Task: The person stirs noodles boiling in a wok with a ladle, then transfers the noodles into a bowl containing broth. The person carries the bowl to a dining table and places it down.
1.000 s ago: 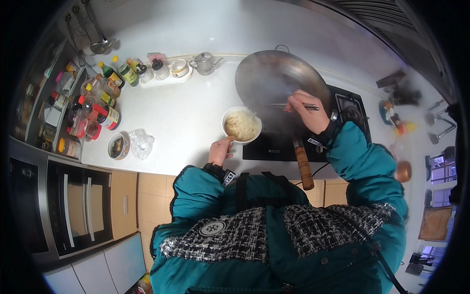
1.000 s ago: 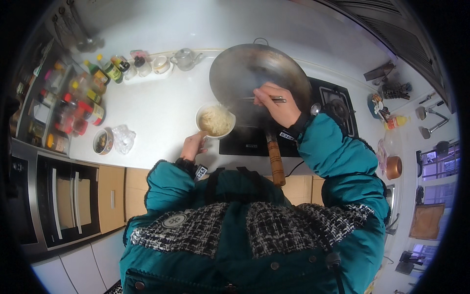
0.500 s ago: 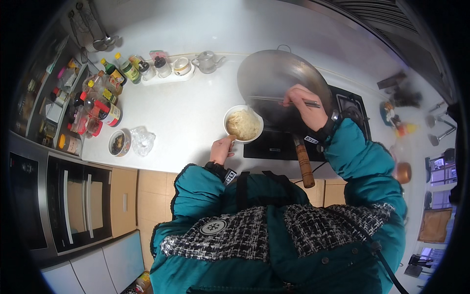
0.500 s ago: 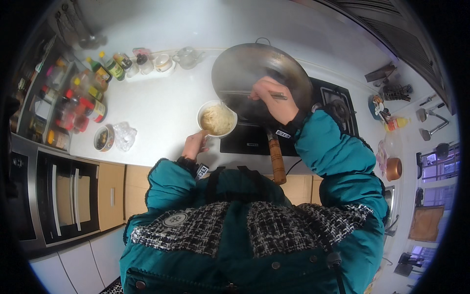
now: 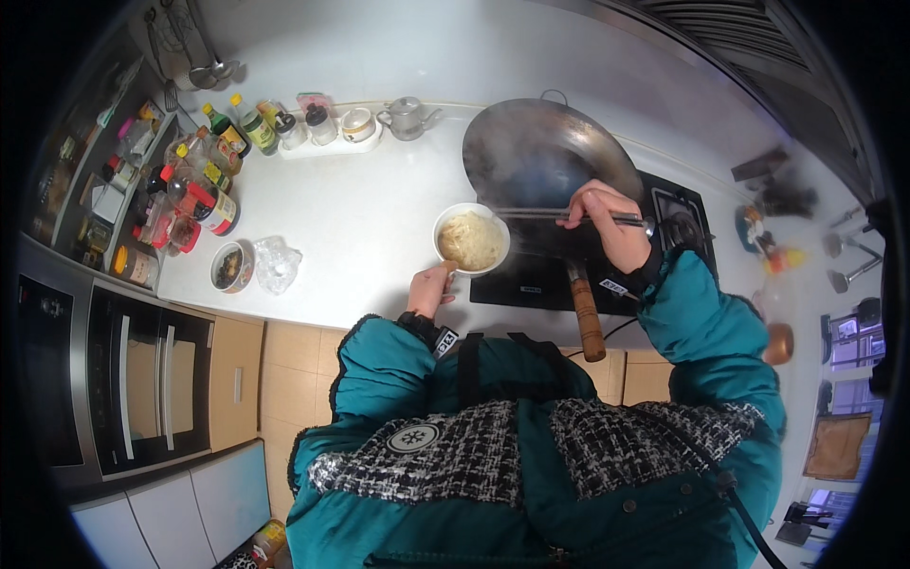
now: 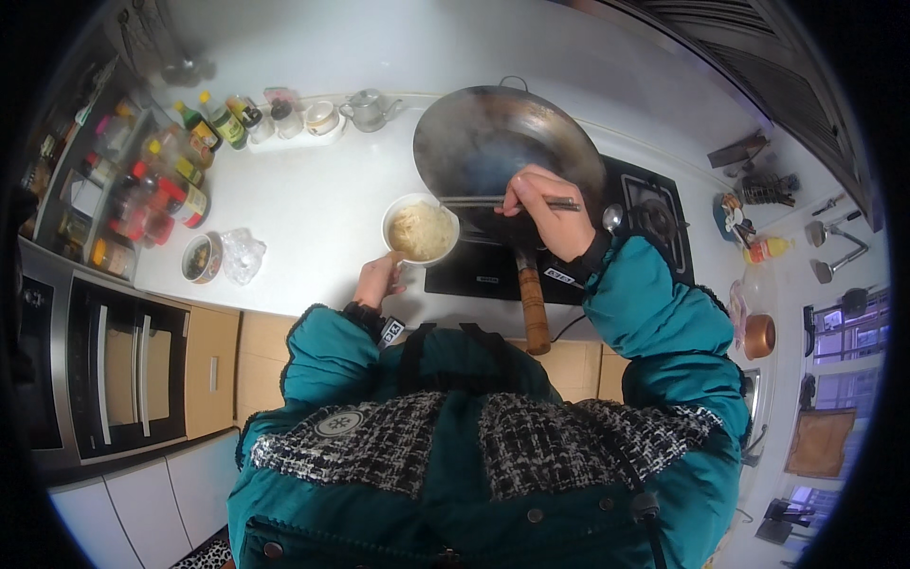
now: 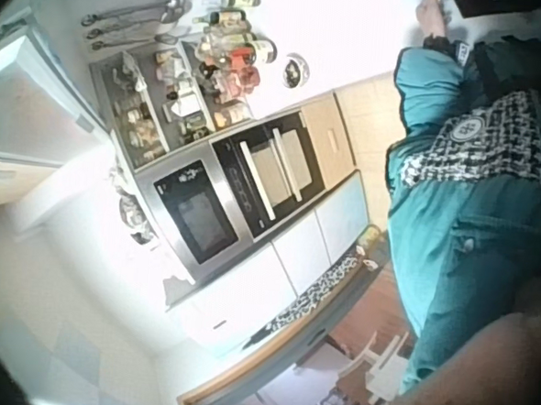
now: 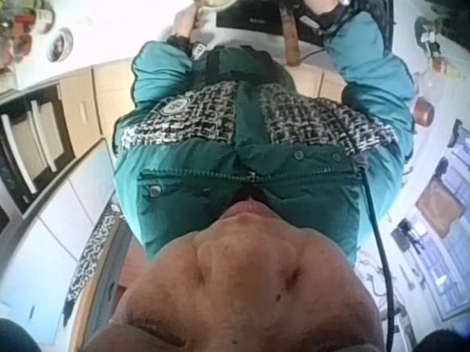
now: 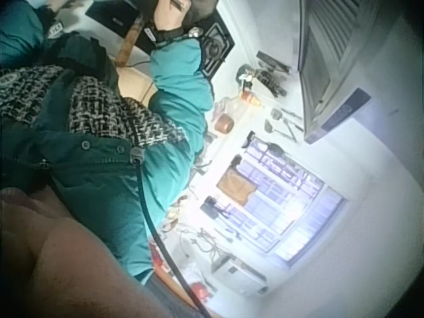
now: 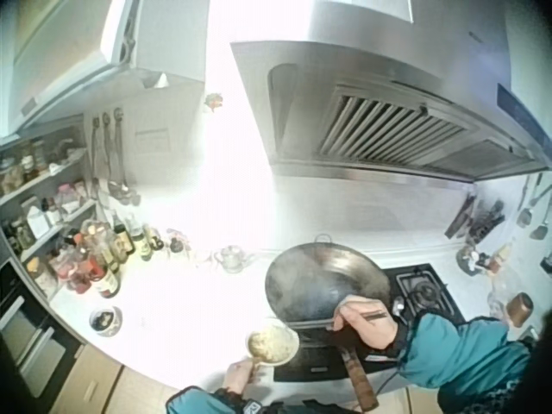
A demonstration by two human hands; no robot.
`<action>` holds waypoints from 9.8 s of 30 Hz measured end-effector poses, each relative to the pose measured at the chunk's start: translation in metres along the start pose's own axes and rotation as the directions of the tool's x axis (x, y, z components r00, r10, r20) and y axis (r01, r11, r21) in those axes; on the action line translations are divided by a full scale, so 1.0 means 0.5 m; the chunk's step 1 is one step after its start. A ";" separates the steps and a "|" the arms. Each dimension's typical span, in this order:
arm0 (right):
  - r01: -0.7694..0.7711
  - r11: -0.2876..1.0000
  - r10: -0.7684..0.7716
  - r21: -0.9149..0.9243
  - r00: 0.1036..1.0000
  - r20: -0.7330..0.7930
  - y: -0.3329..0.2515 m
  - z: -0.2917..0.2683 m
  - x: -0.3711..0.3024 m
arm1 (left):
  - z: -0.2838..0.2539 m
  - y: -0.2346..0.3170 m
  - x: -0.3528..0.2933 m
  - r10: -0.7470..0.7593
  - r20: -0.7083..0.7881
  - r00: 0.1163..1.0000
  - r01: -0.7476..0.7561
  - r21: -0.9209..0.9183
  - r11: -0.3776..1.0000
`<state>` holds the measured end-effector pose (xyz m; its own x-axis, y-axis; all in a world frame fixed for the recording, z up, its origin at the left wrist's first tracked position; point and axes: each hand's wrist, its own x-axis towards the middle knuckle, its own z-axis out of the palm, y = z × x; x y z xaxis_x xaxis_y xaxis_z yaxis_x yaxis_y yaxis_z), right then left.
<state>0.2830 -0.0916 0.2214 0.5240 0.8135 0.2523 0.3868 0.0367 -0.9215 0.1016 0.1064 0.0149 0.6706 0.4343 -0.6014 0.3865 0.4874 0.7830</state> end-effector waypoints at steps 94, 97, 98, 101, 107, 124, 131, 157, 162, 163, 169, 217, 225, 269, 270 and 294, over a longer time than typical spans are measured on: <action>0.132 0.936 -0.218 0.327 0.946 0.242 -0.290 0.262 -0.495 | -0.141 -0.447 -0.830 0.197 -0.450 0.871 -0.385 -0.378 0.842; 0.189 0.925 -0.324 0.331 0.847 0.421 -0.313 0.386 -0.527 | -0.162 -0.527 -0.914 0.202 -0.519 0.830 -0.431 -0.369 0.823; 0.179 0.924 -0.332 0.337 0.814 0.476 -0.336 0.429 -0.536 | -0.173 -0.547 -0.954 0.198 -0.538 0.819 -0.442 -0.373 0.816; 0.304 0.904 -0.428 0.302 0.620 0.658 -0.395 0.557 -0.550 | -0.187 -0.598 -1.054 0.112 -0.654 0.748 -0.463 -0.393 0.795; 0.433 0.827 -0.489 0.359 0.239 0.839 -0.439 0.825 -0.581 | -0.217 -0.680 -1.161 0.008 -0.850 0.527 -0.584 -0.355 0.731; -0.244 0.954 -0.215 0.175 -0.151 0.965 -0.660 0.878 -0.707 | 0.122 -0.610 -1.369 -0.369 -0.929 0.019 -0.866 -0.200 0.459; -0.268 0.956 -0.185 0.120 -0.233 0.955 -0.880 0.743 -1.008 | 0.357 -0.671 -1.652 -0.489 -0.872 -0.012 -0.979 -0.089 0.184; -0.129 0.521 -0.616 0.844 -0.741 0.267 -1.366 1.455 -1.884 | -0.044 -1.315 -2.406 -0.337 -0.892 -0.303 -0.466 -0.170 0.868; 0.071 0.527 -0.498 0.847 -0.782 0.375 -1.443 1.650 -2.066 | -0.177 -1.409 -2.581 -0.643 -0.764 -0.059 -0.901 -0.236 0.364; 0.074 0.620 -0.461 0.781 -0.772 0.438 -1.459 1.704 -2.105 | -0.218 -1.437 -2.622 -0.664 -0.747 -0.020 -0.931 -0.228 0.285; -0.103 0.977 -0.203 0.185 -0.700 0.685 -1.567 2.003 -2.266 | -0.454 -1.563 -2.846 -0.670 -0.740 -0.057 -0.983 -0.075 0.166; 0.008 0.787 -0.488 0.617 -0.604 0.630 -2.154 3.658 -3.137 | -1.951 -2.362 -3.984 -0.563 -0.823 0.078 -0.976 -0.177 0.124; -0.027 0.968 -0.215 0.249 -0.600 0.770 -2.247 3.981 -3.360 | -2.172 -2.513 -4.241 -0.565 -0.822 -0.065 -0.955 -0.112 0.274; 0.253 0.911 0.156 0.326 -0.943 0.295 -2.591 4.869 -4.125 | -2.538 -3.174 -4.806 -0.943 0.317 -0.099 -0.632 0.712 0.306; 0.246 0.901 0.139 0.356 -0.944 0.299 -2.616 4.864 -4.133 | -2.530 -3.179 -4.810 -0.946 0.314 -0.082 -0.630 0.719 0.293; 0.275 0.905 -0.125 0.324 -0.556 0.822 -2.836 5.288 -3.944 | -2.453 -3.124 -4.752 -0.849 0.527 -0.052 -0.672 0.610 0.420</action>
<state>-3.3051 -0.2134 0.2496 -0.9633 0.0200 -0.2676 0.2482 0.4450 -0.8604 -2.8720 -0.7578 0.0257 -0.0296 -0.8352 -0.5492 0.0974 -0.5492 0.8300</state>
